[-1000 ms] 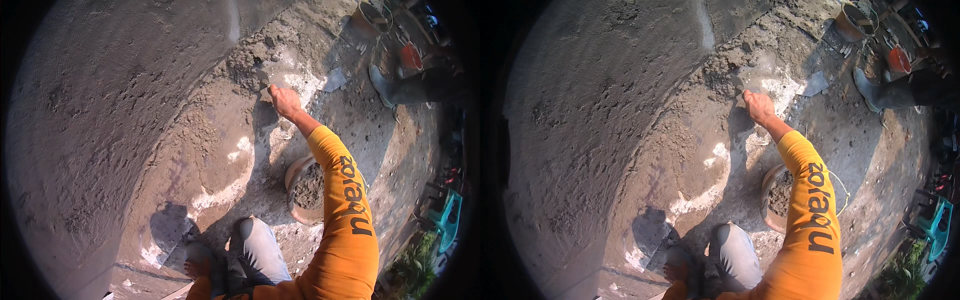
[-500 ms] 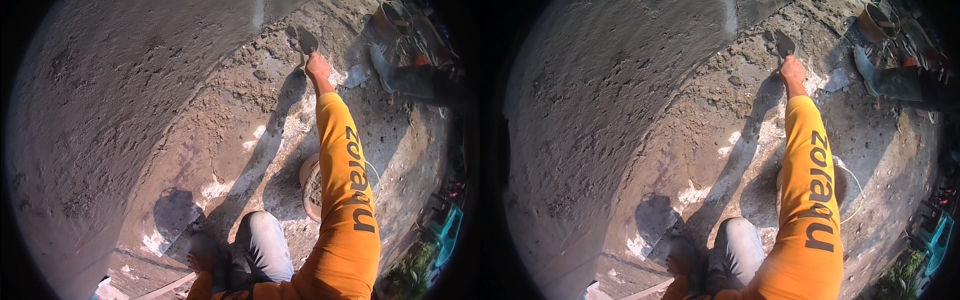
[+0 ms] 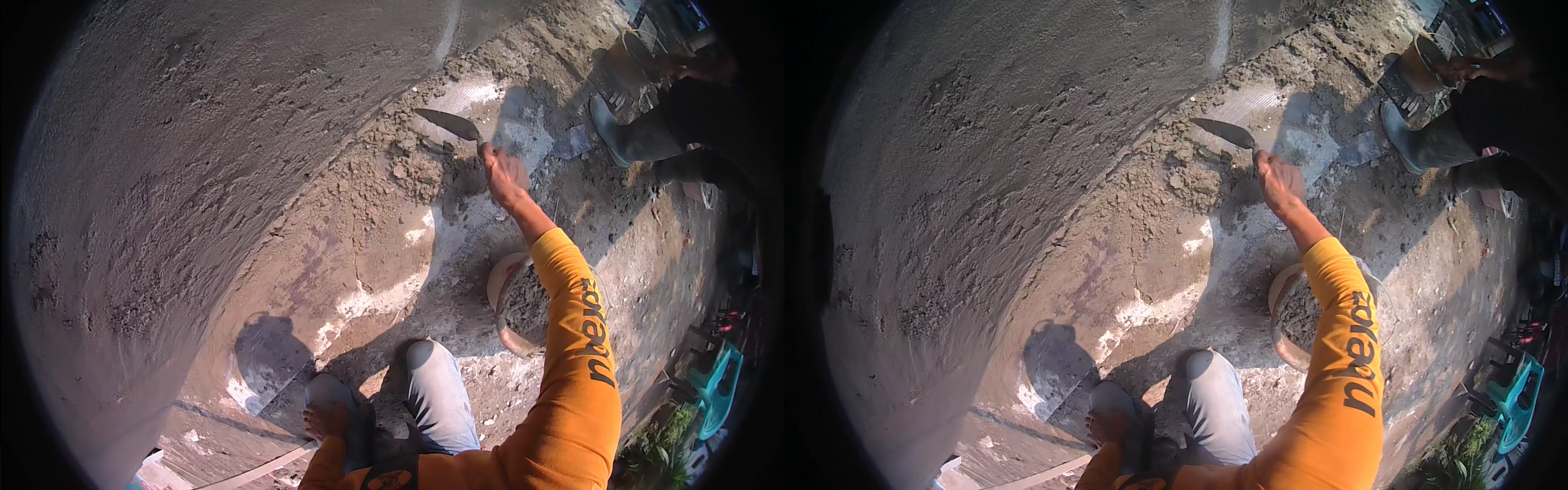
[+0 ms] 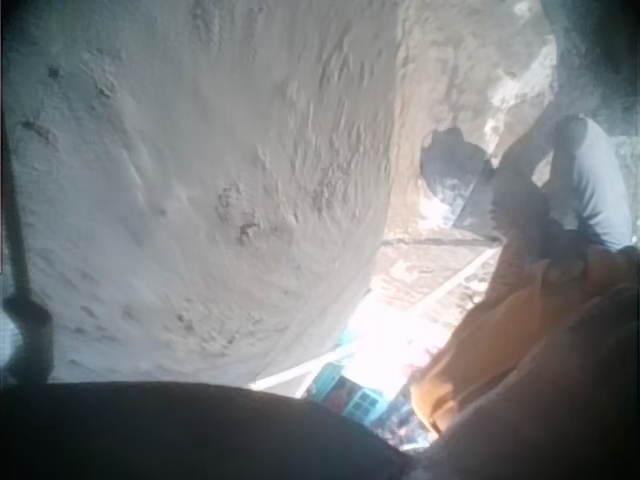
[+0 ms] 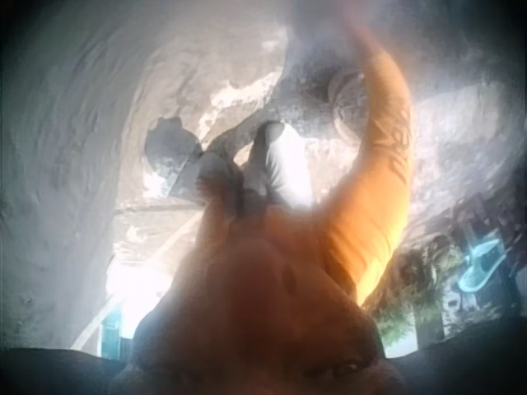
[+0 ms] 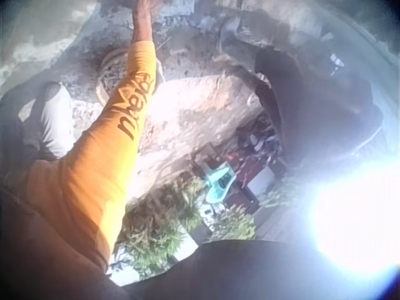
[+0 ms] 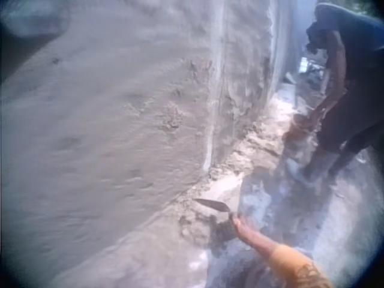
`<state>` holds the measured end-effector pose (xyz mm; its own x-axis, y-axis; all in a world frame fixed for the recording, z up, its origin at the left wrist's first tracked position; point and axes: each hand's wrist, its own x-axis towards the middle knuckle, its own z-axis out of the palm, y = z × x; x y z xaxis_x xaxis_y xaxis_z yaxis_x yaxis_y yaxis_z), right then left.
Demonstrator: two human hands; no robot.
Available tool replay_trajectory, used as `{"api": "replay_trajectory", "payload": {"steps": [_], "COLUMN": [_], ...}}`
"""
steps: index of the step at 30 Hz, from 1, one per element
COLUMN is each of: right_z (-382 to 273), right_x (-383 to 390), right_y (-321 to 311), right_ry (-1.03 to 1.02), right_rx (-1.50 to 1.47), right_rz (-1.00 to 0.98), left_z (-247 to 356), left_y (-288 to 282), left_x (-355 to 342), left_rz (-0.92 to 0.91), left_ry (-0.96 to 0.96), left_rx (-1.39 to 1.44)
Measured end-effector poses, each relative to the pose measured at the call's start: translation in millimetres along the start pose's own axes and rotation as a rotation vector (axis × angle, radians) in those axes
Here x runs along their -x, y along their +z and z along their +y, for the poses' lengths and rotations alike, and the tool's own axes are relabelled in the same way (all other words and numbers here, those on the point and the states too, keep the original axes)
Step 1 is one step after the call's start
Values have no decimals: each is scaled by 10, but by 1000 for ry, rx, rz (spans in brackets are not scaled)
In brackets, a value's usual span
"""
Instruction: The person scoops wet cement from a bucket using a trowel and applies it to a vertical wall surface. They repeatedly smooth and level the plaster along the wall, working in sections while another person works nearby.
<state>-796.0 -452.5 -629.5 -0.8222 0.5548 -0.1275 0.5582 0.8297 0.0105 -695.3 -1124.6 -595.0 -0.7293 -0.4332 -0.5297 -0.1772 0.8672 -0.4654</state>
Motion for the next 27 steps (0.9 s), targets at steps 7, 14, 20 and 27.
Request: {"api": "replay_trajectory", "payload": {"steps": [7, 14, 20, 27], "right_z": [-148, -730, -232, -731], "right_x": [-734, 217, 314, 784], "right_y": [563, 590, 130, 855], "right_ry": [258, -43, 344, 275], "right_rx": [-35, 41, 18, -148], "right_rz": [120, -56, -2, 22], "left_z": [-25, -136, -245, -225], "left_y": [-114, 44, 235, 209], "left_x": [3, -32, -69, -44], "left_rz": [-47, 2, 56, 87], "left_ry": [74, 45, 67, 69], "left_rx": [31, 112, 120, 152]}}
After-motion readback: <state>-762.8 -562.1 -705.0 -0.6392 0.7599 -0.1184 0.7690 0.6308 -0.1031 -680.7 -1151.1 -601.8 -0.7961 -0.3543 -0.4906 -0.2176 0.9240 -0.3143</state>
